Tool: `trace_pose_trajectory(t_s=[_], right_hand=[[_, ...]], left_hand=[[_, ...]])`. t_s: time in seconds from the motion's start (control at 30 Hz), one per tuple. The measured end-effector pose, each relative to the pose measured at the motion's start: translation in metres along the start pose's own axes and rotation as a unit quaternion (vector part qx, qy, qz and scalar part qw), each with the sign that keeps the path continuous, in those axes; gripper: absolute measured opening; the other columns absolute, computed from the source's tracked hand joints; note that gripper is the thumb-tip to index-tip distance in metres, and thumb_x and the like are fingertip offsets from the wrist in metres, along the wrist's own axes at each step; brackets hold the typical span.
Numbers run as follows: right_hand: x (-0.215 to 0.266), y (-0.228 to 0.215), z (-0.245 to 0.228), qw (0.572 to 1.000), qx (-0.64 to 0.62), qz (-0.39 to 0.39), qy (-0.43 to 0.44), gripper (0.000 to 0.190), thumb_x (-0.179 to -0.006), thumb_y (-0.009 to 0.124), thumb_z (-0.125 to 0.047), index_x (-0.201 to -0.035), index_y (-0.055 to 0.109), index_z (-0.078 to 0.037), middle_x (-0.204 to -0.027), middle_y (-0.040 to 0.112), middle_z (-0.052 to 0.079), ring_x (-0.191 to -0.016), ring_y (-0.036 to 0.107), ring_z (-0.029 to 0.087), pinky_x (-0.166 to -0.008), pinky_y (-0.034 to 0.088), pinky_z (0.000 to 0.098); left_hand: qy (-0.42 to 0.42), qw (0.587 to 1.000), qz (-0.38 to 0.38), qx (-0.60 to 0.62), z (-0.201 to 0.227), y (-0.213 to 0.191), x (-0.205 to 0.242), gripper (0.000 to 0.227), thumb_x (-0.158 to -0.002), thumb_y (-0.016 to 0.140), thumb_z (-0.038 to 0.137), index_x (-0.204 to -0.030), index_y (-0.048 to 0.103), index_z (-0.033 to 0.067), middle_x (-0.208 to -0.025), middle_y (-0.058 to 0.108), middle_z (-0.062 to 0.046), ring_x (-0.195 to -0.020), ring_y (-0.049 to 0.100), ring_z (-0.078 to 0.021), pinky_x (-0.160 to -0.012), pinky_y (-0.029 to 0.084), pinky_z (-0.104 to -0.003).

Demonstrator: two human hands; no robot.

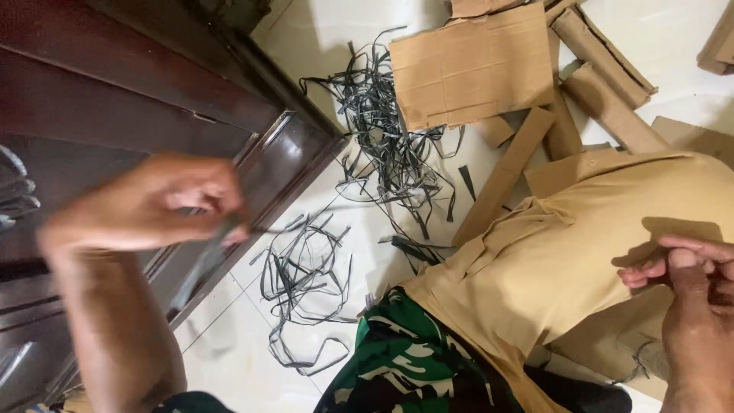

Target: Assembling a cardboard structure by tying plastic strips around cardboard tubes and sheets.

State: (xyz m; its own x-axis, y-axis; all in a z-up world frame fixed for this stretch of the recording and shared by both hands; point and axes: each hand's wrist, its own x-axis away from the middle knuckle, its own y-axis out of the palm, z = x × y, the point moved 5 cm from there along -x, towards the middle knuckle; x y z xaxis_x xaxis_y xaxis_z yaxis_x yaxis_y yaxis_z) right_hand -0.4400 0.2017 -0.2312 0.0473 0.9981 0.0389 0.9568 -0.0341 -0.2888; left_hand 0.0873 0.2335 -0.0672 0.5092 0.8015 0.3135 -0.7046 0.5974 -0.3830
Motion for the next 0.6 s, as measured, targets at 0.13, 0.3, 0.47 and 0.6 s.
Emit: trace_pose_trajectory(t_s=[0.13,0.3,0.47,0.6], right_hand=[[0.005,-0.014,0.040,0.999,-0.045,0.003,0.024,0.019,-0.137,0.036,-0.008,-0.146,0.046,0.006,-0.100,0.052,0.014,-0.091,0.061,0.025,-0.097,0.061,0.0366],[0.013,-0.025,0.051,0.999,-0.006,0.013,0.038,0.023,-0.140,0.034,-0.010,-0.147,0.047,0.009,-0.098,0.052,0.016,-0.090,0.062,0.028,-0.094,0.059,0.0377],[0.015,-0.034,0.075,0.999,0.005,-0.012,0.048,0.032,-0.140,0.026,-0.025,-0.149,0.045,-0.001,-0.095,0.048,0.006,-0.090,0.060,0.021,-0.105,0.057,0.0374],[-0.010,-0.072,0.204,0.996,-0.007,-0.084,0.036,0.056,-0.135,0.023,-0.047,-0.163,0.037,-0.001,-0.087,0.053,0.003,-0.089,0.061,0.019,-0.106,0.056,0.0374]], left_hand=[[-0.391,0.916,-0.040,0.074,-0.160,0.059,-0.032,0.013,-0.085,0.077,-0.005,-0.095,0.070,-0.0045,-0.088,0.076,-0.018,-0.080,0.073,-0.0262,-0.074,0.066,-0.035],[-0.559,0.823,-0.091,0.048,-0.372,0.138,0.057,0.003,-0.087,0.076,-0.002,-0.086,0.078,-0.0030,-0.077,0.075,-0.012,-0.060,0.062,-0.0142,-0.058,0.052,-0.024],[-0.619,0.778,0.034,-0.105,-0.485,0.151,0.149,0.018,-0.077,0.079,-0.005,-0.092,0.083,0.0034,-0.094,0.082,-0.010,-0.086,0.075,-0.0212,-0.091,0.061,-0.034],[-0.504,0.710,0.449,-0.202,-0.493,0.139,0.184,0.014,-0.087,0.071,0.015,-0.086,0.070,0.0016,-0.093,0.072,-0.020,-0.079,0.068,-0.0362,-0.074,0.058,-0.048]])
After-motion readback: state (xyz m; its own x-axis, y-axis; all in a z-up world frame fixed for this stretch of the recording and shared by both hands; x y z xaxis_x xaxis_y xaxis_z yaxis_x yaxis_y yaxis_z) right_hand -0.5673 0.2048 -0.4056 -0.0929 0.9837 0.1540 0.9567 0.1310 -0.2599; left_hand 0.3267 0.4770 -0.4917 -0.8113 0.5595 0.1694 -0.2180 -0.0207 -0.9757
